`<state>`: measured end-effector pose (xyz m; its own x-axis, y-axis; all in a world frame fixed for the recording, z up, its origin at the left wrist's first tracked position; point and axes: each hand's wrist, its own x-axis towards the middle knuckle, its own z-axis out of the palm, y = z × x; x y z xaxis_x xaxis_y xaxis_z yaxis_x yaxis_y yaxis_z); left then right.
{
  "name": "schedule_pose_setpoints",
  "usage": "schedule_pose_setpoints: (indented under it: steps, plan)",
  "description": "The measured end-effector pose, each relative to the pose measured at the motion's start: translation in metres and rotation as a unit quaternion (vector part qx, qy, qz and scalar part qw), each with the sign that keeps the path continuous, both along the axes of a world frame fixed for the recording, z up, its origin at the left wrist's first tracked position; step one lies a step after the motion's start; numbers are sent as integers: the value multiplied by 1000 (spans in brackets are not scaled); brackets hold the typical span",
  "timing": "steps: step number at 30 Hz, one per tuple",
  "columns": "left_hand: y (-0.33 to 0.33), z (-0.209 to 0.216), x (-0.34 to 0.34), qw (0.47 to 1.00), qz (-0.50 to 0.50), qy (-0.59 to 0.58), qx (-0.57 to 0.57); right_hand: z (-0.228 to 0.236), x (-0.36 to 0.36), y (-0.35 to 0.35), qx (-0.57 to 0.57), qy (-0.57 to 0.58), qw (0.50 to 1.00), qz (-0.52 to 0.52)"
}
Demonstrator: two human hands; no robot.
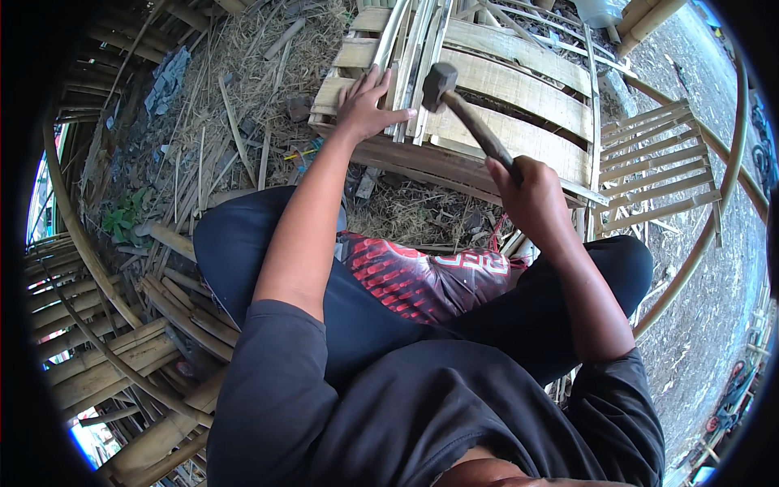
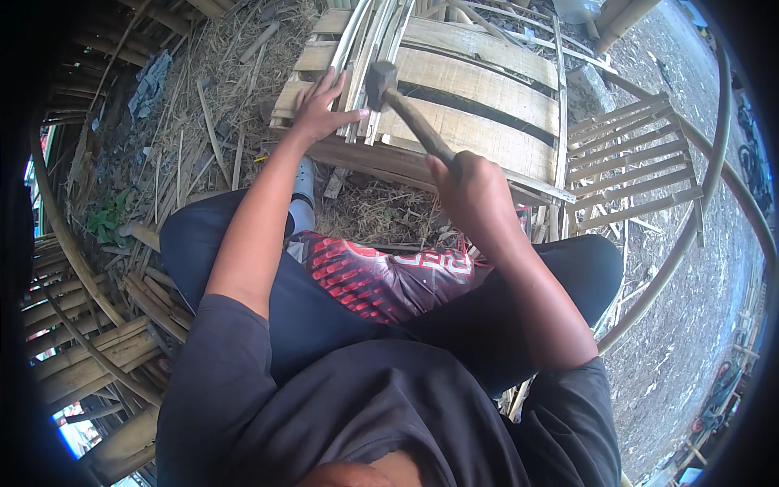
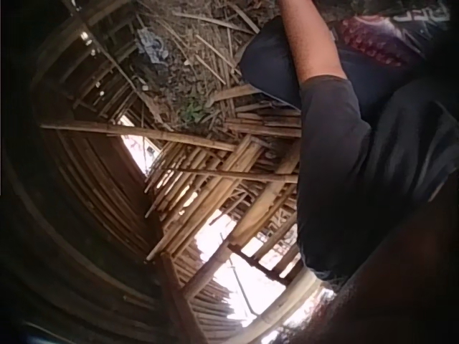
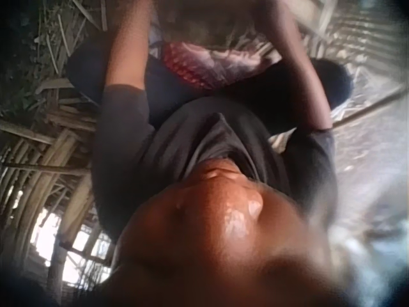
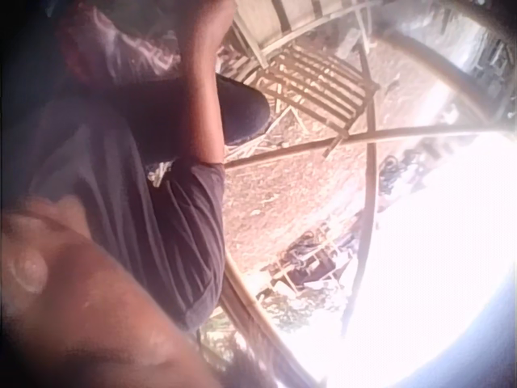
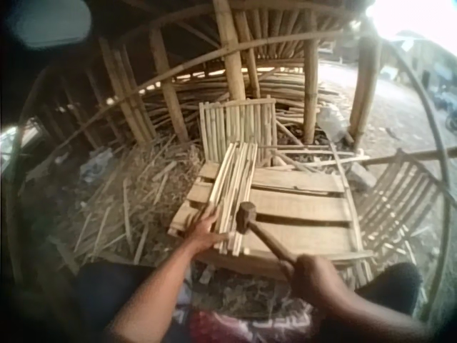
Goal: The person nails thin bamboo slats onto a wooden frame using a hammer, handling individual nails and securing the slats in a parallel row.
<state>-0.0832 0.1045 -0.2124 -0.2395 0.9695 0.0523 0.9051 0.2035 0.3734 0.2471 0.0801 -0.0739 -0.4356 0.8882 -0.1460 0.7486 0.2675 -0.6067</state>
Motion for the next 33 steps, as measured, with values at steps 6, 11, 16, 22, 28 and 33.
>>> schedule_pose_setpoints:
  steps: [6, 11, 16, 22, 28, 33]
  plan:
    - [2, -2, 0, 1000, -7, -12, -6, -29, 3, -3, 18, -5, 999, 26]
    - [1, -5, -2, 1000, -3, -12, 9, -18, -2, 2, 41, 20, 999, 10]
    - [-10, 6, 13, 991, -16, -47, 124, -17, 1, 5, 2, 7, 1000, -4]
    - [-33, 37, 40, 975, -208, 32, 68, -28, 1, 3, -21, 0, 1000, 17]
    - [-38, 19, 34, 975, -191, 27, 108, -21, -1, -3, 29, 20, 999, 32]
    - [-34, 32, 45, 986, -145, 5, 79, -34, 0, 1, 17, 4, 1000, 24]
